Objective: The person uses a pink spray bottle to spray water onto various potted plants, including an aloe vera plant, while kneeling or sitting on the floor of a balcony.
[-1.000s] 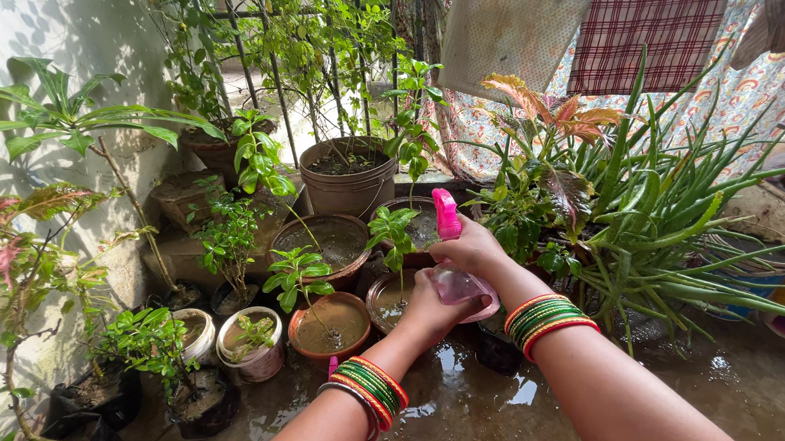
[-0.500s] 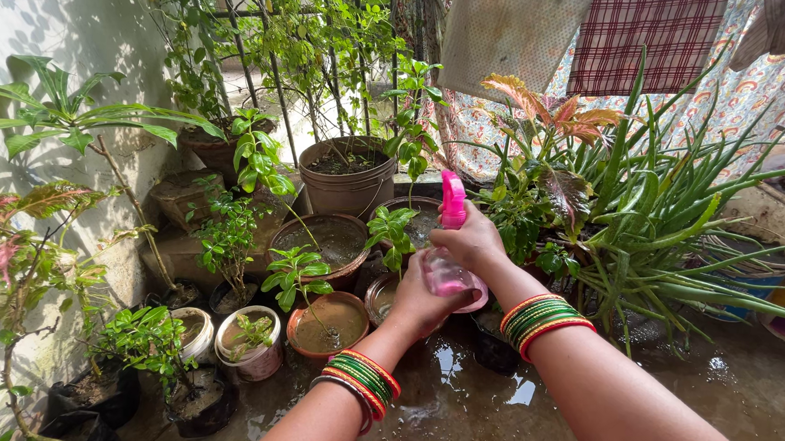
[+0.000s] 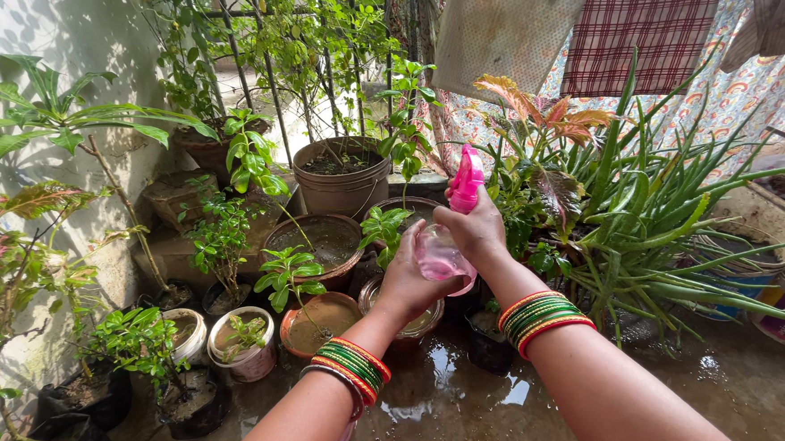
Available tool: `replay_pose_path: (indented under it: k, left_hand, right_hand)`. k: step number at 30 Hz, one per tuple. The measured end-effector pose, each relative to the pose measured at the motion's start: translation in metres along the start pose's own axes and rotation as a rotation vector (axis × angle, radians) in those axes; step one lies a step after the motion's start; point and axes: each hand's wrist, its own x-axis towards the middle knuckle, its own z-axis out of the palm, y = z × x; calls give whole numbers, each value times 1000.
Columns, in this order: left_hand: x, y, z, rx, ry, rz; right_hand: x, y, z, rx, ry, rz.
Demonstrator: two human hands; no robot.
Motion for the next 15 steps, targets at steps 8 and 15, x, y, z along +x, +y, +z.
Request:
replay_pose_path:
  k: [8,15]
  left_hand:
    - [0,4,24,-126,-63,-35]
    - [3,9,43,-66,-88,-29]
  right_hand:
    - [-3,-5,-25,-67,12,110]
    - [-2,0,-49,-199,16,103]
